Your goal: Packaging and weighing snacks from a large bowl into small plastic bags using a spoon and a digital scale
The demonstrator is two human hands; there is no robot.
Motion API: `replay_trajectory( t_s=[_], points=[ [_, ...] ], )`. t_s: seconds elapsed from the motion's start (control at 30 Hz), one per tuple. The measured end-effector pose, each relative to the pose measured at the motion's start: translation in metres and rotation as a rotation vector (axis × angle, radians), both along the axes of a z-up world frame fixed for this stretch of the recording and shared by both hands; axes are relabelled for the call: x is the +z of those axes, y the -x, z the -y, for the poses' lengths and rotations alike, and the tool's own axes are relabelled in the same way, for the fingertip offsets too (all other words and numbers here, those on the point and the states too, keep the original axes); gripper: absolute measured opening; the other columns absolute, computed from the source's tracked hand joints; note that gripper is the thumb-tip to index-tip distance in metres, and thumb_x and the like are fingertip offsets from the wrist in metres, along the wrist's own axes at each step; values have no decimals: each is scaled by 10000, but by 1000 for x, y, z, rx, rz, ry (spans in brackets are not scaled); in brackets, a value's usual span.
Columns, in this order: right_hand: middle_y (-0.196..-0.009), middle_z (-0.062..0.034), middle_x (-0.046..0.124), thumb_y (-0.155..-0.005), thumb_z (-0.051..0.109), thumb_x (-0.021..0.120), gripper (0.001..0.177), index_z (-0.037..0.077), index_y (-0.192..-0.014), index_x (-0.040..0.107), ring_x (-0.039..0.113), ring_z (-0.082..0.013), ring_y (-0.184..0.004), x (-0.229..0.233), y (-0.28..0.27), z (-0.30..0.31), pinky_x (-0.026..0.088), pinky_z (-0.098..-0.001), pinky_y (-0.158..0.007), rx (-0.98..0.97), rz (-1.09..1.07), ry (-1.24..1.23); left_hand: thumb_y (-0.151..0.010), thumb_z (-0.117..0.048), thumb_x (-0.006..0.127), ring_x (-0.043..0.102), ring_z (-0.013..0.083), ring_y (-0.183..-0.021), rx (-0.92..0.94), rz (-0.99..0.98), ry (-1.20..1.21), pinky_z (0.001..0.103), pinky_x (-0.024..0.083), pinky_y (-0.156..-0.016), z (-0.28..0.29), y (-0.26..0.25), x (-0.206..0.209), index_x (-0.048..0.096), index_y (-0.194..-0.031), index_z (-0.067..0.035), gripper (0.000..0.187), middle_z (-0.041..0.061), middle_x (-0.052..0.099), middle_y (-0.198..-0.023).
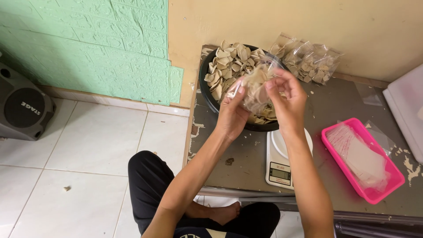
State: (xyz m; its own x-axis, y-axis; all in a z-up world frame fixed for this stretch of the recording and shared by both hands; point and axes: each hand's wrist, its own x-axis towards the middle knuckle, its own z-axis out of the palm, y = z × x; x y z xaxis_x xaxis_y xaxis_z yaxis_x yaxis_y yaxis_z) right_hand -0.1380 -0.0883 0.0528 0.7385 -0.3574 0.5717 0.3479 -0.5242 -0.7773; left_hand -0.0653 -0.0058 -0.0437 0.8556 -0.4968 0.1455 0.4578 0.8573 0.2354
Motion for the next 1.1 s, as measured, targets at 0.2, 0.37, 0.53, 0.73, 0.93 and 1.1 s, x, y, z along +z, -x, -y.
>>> replay_trajectory(
  t_s=[0.2, 0.37, 0.53, 0.73, 0.93, 1.1],
  points=[
    [-948, -110, 719, -1093, 256, 614, 246, 28, -1089, 706, 651, -124, -762, -12, 1, 1, 547, -237, -656, -148, 90, -101, -987, -269, 710, 754, 296, -953, -8, -170, 76, 512, 632, -835, -2, -5, -4, 752, -1157, -104, 240, 81, 765, -1064],
    [-1007, -106, 722, -1088, 296, 615, 248, 71, -1107, 716, 622, -117, -821, -4, 8, -12, 534, -245, -703, -147, 92, -75, -991, -278, 709, 744, 290, -972, -14, -164, 68, 519, 632, -851, -6, 6, 3, 728, -1208, -74, 298, 64, 759, -1089],
    [-904, -90, 734, -1082, 205, 636, 202, 51, -1027, 755, 638, -108, -733, -10, 17, -2, 559, -246, -650, -191, 123, -84, -1016, -307, 681, 713, 291, -1072, -9, -93, 31, 524, 595, -928, -8, 21, 10, 706, -1274, -99, 332, 65, 738, -1184],
    [-889, -104, 721, -1083, 169, 625, 196, 14, -1041, 735, 667, -124, -745, -26, 35, 40, 570, -255, -635, -251, 218, -131, -1014, -477, 625, 417, 450, -1418, 92, 175, -149, 617, 354, -1123, -32, 17, 23, 500, -1522, -142, 621, 182, 447, -1568],
    [-894, -135, 737, -1106, 138, 606, 189, 19, -1013, 718, 612, -120, -677, -30, 72, 62, 530, -233, -594, -376, 99, -79, -1078, -386, 428, 659, 173, -1073, 280, -4, -170, 383, 487, -983, -78, -2, 8, 677, -1191, -173, 347, 10, 694, -1166],
    [-813, -98, 722, -1070, 214, 609, 182, 93, -957, 684, 553, -89, -528, -66, 98, 112, 447, -170, -460, -524, 34, -534, -1028, -437, 461, 630, 224, -1109, 515, -99, -375, 483, 438, -1034, -128, -23, -46, 670, -1178, -242, 323, 26, 692, -1209]
  ],
)
